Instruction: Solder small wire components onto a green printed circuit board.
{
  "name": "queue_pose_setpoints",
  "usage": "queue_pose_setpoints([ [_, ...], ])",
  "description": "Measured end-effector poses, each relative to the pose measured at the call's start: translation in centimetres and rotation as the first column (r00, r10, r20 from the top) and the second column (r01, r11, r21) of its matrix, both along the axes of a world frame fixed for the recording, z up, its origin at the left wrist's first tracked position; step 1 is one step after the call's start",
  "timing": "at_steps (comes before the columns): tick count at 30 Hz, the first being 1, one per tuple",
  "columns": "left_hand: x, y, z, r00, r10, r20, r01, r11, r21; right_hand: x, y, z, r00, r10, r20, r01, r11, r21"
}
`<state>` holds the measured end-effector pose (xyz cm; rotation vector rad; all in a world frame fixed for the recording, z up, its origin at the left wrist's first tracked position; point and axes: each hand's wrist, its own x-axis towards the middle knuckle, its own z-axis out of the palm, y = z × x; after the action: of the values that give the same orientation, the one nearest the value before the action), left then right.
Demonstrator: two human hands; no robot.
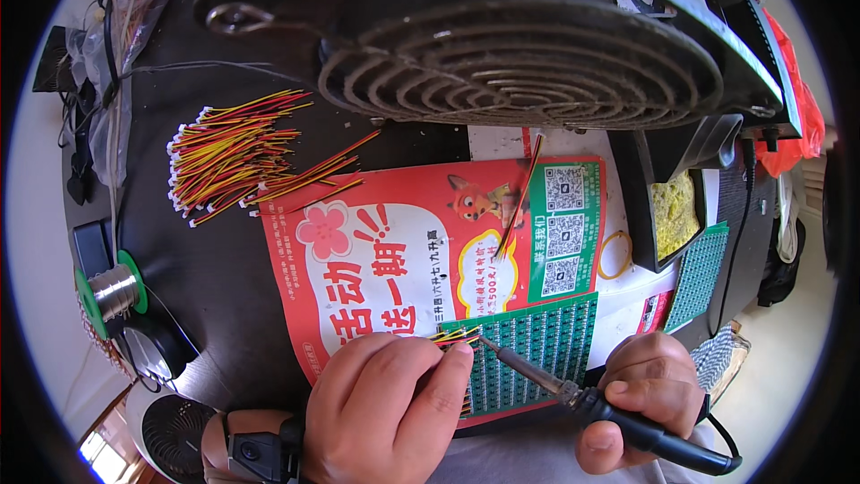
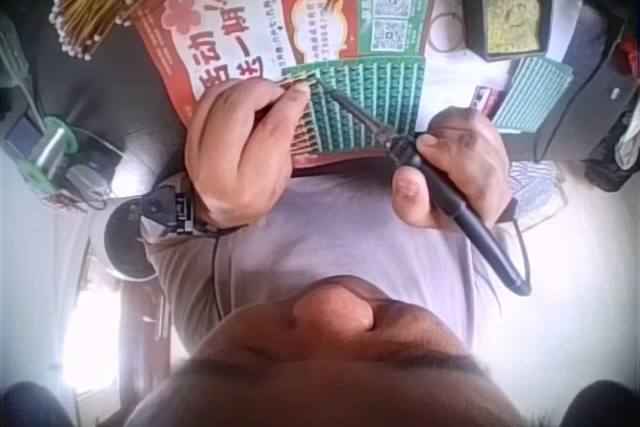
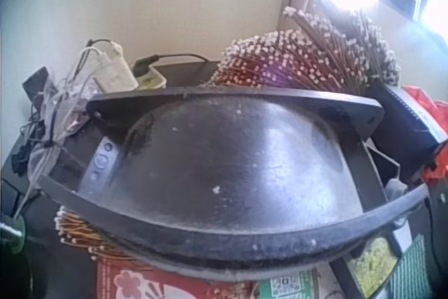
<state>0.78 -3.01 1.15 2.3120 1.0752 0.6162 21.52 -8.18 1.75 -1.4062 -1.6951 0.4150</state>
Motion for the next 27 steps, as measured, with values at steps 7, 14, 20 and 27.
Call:
queue_pose_setpoints([
  [7, 0.3, -0.2, -0.4, 0.998, 0.054, 0.032, -0.054, 0.998, 0.016, 0.0, -0.1, -0.4, 1.000, -0.008, -0.024, 0.009, 0.999, 0.042],
  [14, 0.8, -0.1, -0.1, 0.997, 0.074, 0.024, -0.075, 0.997, 0.033, -0.4, -0.1, -0.9, 0.998, -0.057, -0.040, 0.061, 0.994, 0.095],
  [20, 0.5, -0.2, -0.2, 0.998, 0.065, 0.027, -0.066, 0.998, 0.025, -0.6, -0.1, -0.9, 0.995, -0.075, -0.065, 0.081, 0.992, 0.097],
  [27, 0.8, -0.4, -0.7, 0.995, 0.078, 0.069, -0.090, 0.978, 0.186, -0.3, -0.2, -0.6, 0.996, -0.082, -0.039, 0.084, 0.994, 0.069],
])
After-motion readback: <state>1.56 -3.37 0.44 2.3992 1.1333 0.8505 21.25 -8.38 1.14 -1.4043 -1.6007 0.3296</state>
